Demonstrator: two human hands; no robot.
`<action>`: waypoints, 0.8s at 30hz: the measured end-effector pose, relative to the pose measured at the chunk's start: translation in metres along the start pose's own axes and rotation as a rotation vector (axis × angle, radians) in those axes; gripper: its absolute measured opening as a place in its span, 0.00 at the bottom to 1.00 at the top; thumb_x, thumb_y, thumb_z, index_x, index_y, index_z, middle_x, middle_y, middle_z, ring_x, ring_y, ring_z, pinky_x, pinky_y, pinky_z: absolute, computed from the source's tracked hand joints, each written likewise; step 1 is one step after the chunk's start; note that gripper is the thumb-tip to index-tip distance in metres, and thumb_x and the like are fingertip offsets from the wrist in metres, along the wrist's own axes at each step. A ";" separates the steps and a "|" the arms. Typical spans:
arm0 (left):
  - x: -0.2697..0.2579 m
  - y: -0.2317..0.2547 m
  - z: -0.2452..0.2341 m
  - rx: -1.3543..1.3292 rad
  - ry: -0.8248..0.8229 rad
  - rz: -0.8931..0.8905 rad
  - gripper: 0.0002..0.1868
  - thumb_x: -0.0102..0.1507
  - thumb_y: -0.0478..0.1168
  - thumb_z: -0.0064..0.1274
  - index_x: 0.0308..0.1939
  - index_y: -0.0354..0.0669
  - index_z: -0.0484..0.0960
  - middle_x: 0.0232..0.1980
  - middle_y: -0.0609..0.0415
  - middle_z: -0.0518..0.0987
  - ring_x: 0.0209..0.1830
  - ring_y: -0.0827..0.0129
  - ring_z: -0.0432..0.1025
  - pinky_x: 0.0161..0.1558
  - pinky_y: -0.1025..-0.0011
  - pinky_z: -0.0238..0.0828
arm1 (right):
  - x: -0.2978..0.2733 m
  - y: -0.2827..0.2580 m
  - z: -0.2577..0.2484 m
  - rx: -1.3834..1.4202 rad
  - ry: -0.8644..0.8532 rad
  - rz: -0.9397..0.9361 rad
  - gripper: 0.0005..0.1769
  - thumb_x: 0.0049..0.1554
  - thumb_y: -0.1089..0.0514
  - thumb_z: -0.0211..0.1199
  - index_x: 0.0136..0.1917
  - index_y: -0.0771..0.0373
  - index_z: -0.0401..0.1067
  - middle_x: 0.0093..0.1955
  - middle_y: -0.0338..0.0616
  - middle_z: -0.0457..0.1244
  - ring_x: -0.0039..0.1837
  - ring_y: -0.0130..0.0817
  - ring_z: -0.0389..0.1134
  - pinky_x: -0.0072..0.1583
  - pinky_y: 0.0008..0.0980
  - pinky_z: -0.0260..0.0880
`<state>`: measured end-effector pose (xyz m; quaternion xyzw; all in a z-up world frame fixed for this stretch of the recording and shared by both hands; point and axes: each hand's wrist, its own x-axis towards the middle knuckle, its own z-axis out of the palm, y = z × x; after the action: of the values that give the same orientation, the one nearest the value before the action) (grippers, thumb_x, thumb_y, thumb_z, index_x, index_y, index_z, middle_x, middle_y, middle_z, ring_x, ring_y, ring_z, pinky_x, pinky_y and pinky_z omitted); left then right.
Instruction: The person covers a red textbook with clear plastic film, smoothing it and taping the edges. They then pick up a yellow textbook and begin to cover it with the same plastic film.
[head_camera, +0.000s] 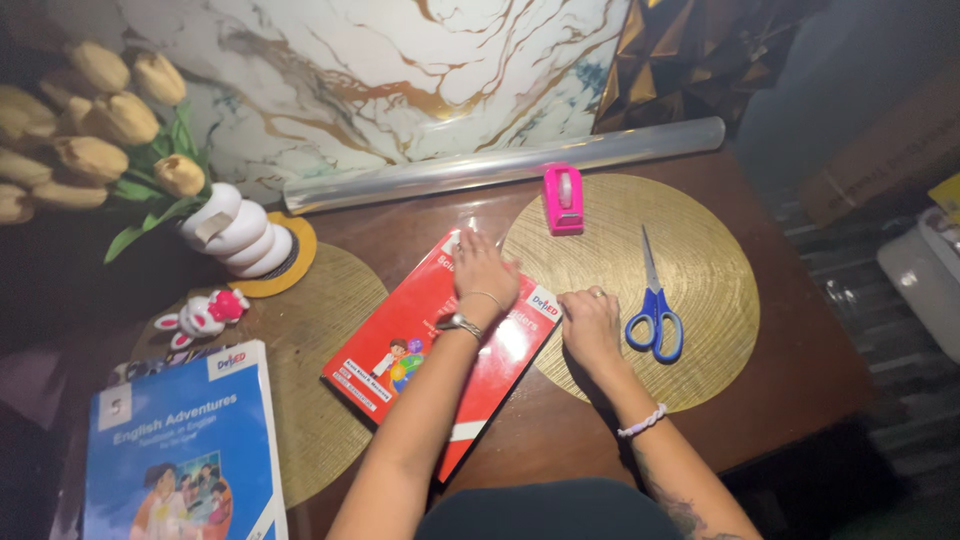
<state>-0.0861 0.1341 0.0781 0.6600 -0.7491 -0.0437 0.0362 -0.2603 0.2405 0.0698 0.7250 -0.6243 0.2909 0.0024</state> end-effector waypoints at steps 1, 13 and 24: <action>0.012 -0.007 0.007 -0.002 -0.016 -0.008 0.43 0.68 0.58 0.33 0.75 0.27 0.50 0.80 0.32 0.49 0.82 0.44 0.37 0.76 0.51 0.28 | 0.000 0.000 -0.001 0.011 -0.005 0.015 0.06 0.54 0.61 0.64 0.46 0.59 0.79 0.44 0.44 0.70 0.54 0.46 0.66 0.58 0.45 0.58; -0.003 -0.010 -0.003 0.041 -0.011 -0.126 0.45 0.66 0.61 0.32 0.77 0.29 0.49 0.82 0.38 0.46 0.83 0.49 0.33 0.75 0.40 0.22 | 0.046 0.042 0.024 0.557 -0.366 0.429 0.07 0.50 0.62 0.68 0.41 0.67 0.81 0.37 0.48 0.72 0.40 0.33 0.73 0.46 0.33 0.73; -0.030 -0.005 -0.037 -0.190 -0.231 -0.052 0.70 0.52 0.72 0.53 0.78 0.25 0.37 0.82 0.30 0.36 0.84 0.44 0.23 0.75 0.42 0.15 | 0.114 0.032 0.098 0.683 -0.490 0.408 0.04 0.47 0.66 0.70 0.38 0.69 0.79 0.34 0.44 0.71 0.38 0.29 0.70 0.41 0.30 0.71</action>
<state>-0.0729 0.1623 0.1144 0.6633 -0.7236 -0.1909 0.0108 -0.2424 0.0940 0.0252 0.5940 -0.6049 0.2946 -0.4410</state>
